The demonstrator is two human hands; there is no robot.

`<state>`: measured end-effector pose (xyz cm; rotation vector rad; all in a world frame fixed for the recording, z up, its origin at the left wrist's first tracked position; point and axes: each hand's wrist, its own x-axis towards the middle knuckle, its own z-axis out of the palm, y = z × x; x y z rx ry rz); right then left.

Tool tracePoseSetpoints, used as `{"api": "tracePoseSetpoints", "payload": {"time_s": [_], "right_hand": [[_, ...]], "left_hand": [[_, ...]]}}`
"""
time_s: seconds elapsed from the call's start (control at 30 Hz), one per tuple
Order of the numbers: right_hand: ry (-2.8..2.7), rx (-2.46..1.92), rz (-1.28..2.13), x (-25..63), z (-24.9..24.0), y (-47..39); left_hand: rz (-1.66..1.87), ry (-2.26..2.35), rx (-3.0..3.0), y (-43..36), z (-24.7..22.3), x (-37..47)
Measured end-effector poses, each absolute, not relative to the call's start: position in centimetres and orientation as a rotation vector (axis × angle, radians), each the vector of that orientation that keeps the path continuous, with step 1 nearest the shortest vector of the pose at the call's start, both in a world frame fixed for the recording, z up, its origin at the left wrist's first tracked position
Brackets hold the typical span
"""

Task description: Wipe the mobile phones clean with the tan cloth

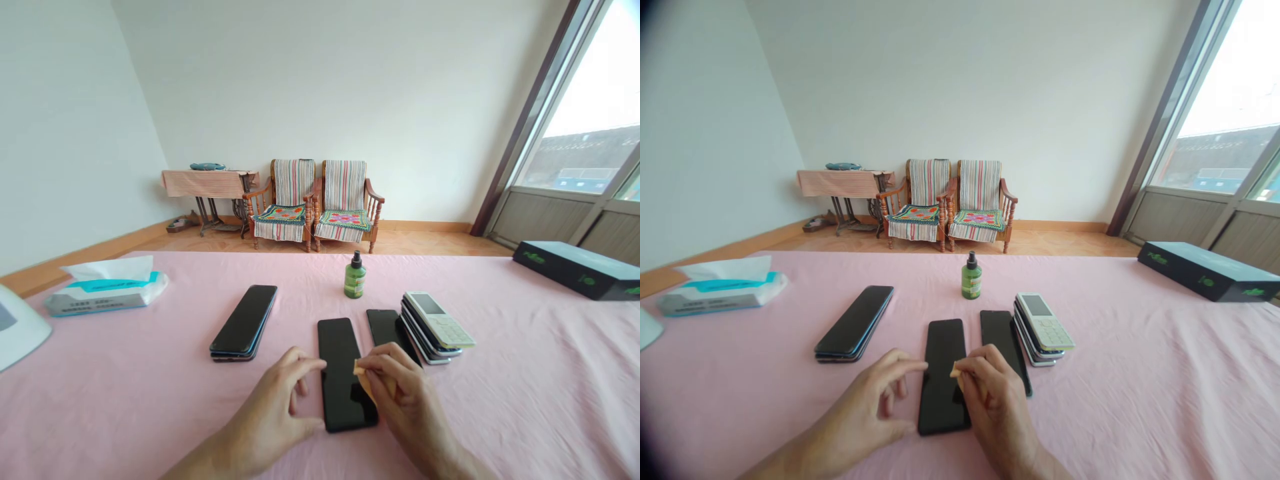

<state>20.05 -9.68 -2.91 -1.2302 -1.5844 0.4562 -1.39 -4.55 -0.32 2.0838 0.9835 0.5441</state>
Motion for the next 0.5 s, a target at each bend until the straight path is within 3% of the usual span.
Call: {"api": "tracePoseSetpoints", "payload": {"time_s": [0.37,0.5], "right_hand": [[-1.464,-1.275,0.161,21.5,-1.2,-9.8],[-1.573,-1.329,0.234,21.5,-1.4,-9.8]], "left_hand": [[0.642,0.850,2.402,-5.6,-0.5,-1.1],[0.709,0.812,2.439,-5.5,-0.9,-1.2]]}}
